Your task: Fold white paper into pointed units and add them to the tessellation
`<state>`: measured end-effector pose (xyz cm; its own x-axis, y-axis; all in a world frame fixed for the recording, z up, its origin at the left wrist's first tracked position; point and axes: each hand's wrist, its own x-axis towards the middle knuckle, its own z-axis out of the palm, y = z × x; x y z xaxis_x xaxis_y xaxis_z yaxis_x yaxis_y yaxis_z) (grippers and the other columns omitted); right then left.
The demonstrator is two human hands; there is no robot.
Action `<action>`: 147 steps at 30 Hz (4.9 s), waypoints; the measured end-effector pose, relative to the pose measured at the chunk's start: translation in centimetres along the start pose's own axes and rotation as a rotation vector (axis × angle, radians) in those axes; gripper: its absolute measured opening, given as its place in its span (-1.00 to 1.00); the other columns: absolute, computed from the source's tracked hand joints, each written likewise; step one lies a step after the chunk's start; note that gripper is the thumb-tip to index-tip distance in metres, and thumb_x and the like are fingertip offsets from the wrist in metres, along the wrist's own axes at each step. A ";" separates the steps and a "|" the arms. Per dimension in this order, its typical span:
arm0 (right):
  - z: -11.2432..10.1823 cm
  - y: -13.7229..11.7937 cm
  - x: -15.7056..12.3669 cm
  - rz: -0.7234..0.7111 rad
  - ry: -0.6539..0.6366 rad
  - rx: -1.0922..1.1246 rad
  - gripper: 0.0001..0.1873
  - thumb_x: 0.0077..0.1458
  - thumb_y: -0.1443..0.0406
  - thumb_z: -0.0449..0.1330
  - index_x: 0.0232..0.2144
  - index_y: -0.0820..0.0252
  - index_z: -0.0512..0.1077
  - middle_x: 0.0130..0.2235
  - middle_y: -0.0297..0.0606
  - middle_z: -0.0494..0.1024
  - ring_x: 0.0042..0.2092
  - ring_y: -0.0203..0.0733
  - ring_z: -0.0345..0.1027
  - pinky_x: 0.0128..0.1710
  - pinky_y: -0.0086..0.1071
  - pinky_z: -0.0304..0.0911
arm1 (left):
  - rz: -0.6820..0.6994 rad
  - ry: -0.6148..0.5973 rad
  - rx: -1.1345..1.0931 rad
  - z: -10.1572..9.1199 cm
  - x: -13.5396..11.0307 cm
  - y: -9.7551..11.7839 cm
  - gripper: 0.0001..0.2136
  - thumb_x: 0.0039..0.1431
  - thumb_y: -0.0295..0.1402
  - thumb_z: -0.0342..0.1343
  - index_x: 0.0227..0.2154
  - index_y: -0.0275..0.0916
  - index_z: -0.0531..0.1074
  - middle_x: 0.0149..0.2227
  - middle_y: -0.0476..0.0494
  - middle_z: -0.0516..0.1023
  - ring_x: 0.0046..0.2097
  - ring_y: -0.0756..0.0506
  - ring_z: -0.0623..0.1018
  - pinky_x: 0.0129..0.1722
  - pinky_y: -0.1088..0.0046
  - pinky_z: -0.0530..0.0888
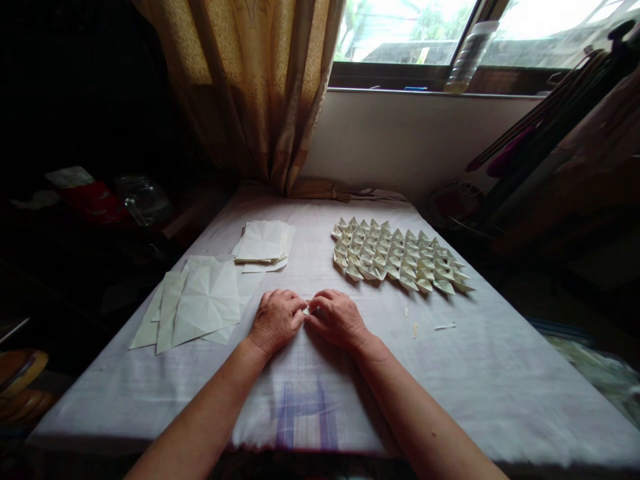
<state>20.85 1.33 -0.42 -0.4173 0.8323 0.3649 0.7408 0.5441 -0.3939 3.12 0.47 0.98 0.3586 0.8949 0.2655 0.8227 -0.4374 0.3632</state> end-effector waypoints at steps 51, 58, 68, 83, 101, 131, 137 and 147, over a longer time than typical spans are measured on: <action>-1.2 0.4 4.1 0.291 -0.290 -0.002 -0.83 0.17 0.19 0.24 -0.41 0.13 0.46 -0.43 -0.35 0.51 -0.41 -0.28 0.28 -0.44 -0.43 -0.06 | -0.074 -0.142 0.090 -0.7 2.5 -1.7 -0.80 0.29 -0.29 0.06 -0.43 -0.22 0.46 -0.25 -0.14 0.51 -0.15 -0.17 0.46 -0.10 0.24 0.35; -0.9 0.4 3.9 0.298 -0.281 0.034 -0.93 0.18 0.30 0.19 -0.36 0.13 0.43 -0.38 -0.31 0.55 -0.36 -0.24 0.33 -0.40 -0.43 -0.02 | -0.087 -0.212 0.166 -0.8 3.0 -1.5 -0.80 0.31 -0.29 0.03 -0.37 -0.24 0.47 -0.17 -0.19 0.49 -0.09 -0.21 0.44 -0.06 0.18 0.36; -0.2 0.7 3.6 0.348 -0.181 0.123 -0.98 0.11 0.34 0.19 -0.37 0.11 0.42 -0.49 -0.40 0.47 -0.47 -0.28 0.24 -0.45 -0.46 -0.01 | -0.048 -0.271 0.240 -0.7 3.4 -1.6 -0.84 0.32 -0.30 0.01 -0.32 -0.22 0.43 -0.16 -0.17 0.46 -0.09 -0.23 0.42 -0.07 0.16 0.35; 0.0 1.0 3.0 0.302 -0.173 0.092 -0.91 0.17 0.32 0.17 -0.37 0.10 0.47 -0.27 -0.29 0.47 -0.36 -0.27 0.31 -0.37 -0.43 0.12 | -0.087 -0.188 0.008 -0.2 2.9 -3.2 -0.95 0.26 -0.40 0.06 -0.33 -0.16 0.33 -0.22 -0.08 0.42 -0.15 -0.16 0.40 -0.10 0.25 0.33; 0.2 1.4 2.6 0.246 -0.079 0.056 -0.85 0.09 0.24 0.33 -0.40 0.12 0.43 -0.22 -0.28 0.50 -0.13 -0.11 0.32 -0.09 -0.23 0.00 | -0.071 -0.194 0.060 -0.3 2.5 -2.9 -0.92 0.27 -0.31 0.08 -0.33 -0.16 0.38 -0.15 -0.11 0.44 -0.11 -0.19 0.41 -0.10 0.21 0.30; 0.0 2.5 1.7 0.169 0.030 0.177 -0.83 0.06 0.29 0.27 -0.27 0.13 0.39 -0.18 -0.21 0.53 -0.09 -0.06 0.34 -0.04 -0.20 0.06 | -0.234 -0.159 0.021 -1.1 2.8 -2.5 -0.79 0.10 -0.36 0.21 -0.19 -0.12 0.38 -0.15 -0.04 0.49 -0.03 -0.16 0.46 -0.01 0.23 0.29; 0.0 2.6 1.5 0.132 0.045 0.197 -0.76 0.07 0.30 0.27 -0.18 0.14 0.40 -0.12 -0.17 0.55 -0.05 -0.04 0.36 -0.02 -0.19 0.08 | -0.198 -0.100 0.048 -0.6 2.3 -1.5 -0.87 0.13 -0.31 0.23 -0.27 -0.11 0.42 -0.19 -0.02 0.52 -0.07 -0.16 0.47 -0.06 0.25 0.29; 0.0 2.2 1.7 0.062 0.027 0.244 -0.69 0.11 0.22 0.30 -0.08 0.15 0.45 -0.15 -0.19 0.59 -0.11 -0.09 0.41 -0.05 -0.21 0.12 | -0.089 0.014 -0.211 0.6 1.9 -1.9 -0.88 0.09 -0.51 0.16 -0.37 -0.14 0.41 -0.35 0.04 0.54 -0.23 -0.10 0.49 -0.10 0.32 0.32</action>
<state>21.84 3.93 -0.68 -0.3586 0.8634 0.3548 0.6138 0.5045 -0.6073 2.49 3.09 0.23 0.2819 0.9300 0.2358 0.7396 -0.3672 0.5641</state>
